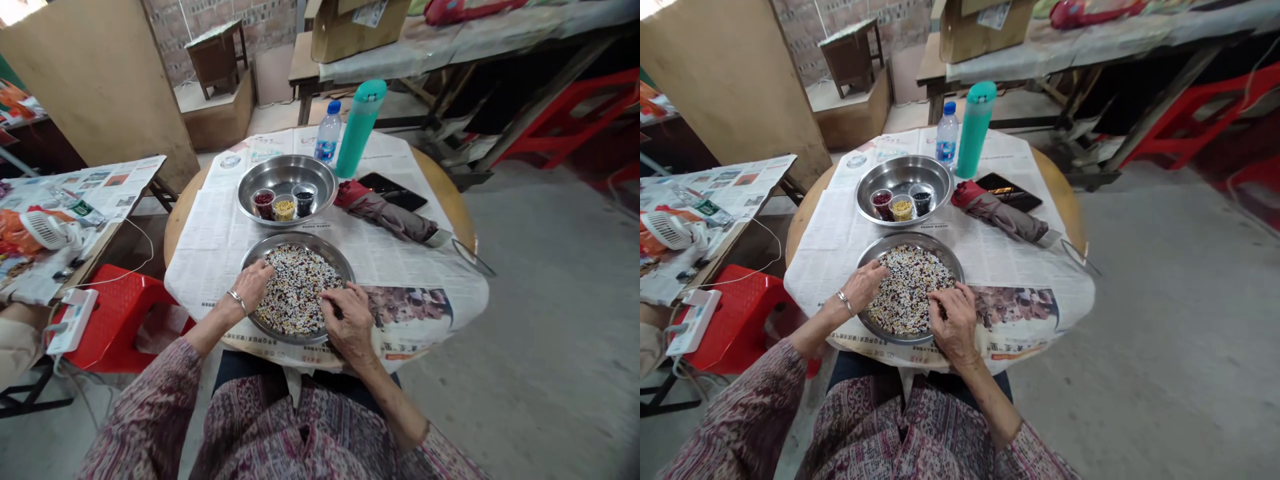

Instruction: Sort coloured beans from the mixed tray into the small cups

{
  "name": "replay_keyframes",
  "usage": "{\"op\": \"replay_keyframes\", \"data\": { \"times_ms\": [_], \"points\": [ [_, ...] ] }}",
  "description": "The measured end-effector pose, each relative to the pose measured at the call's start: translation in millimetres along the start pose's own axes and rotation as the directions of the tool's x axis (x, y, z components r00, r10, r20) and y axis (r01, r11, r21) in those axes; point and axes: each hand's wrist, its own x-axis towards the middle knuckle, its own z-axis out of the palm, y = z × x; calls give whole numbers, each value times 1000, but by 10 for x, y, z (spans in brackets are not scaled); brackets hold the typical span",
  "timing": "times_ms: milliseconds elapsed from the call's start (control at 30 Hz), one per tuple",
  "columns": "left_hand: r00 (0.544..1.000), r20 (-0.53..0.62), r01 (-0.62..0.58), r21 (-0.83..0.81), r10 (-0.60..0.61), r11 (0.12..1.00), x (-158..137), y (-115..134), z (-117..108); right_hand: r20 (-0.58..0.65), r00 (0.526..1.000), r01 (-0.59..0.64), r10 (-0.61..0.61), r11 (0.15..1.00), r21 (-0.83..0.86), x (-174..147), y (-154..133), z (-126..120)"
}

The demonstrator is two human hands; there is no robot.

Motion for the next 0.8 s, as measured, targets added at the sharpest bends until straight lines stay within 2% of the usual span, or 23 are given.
{"op": "replay_keyframes", "data": {
  "times_ms": [167,233,333,467,533,600,700,800],
  "points": [
    [981,75,-161,-197,179,967,-287,171,28,30,999,-20,20,1000,-1,-7,2,-6],
    [968,106,-198,-247,229,949,-269,307,69,33,999,-18,18,1000,0,-9,5,-6],
    [955,95,-245,-276,280,929,-67,496,153,18,1000,-15,15,1000,-11,-10,12,-2],
    [959,-20,-280,-209,282,937,316,573,188,-15,1000,-15,14,999,-37,-9,19,4],
    [966,-98,-253,-150,240,956,435,522,141,-29,1000,-4,3,999,-37,-8,19,5],
    [974,-121,-202,-86,191,976,468,441,70,-33,999,-6,5,999,-34,-6,16,5],
    [985,-31,-167,-1,167,986,408,340,-5,-9,999,-35,35,999,-27,-4,8,2],
    [978,54,-203,16,202,979,328,328,14,-6,999,-45,45,999,-10,-2,1,-4]
  ]
}}
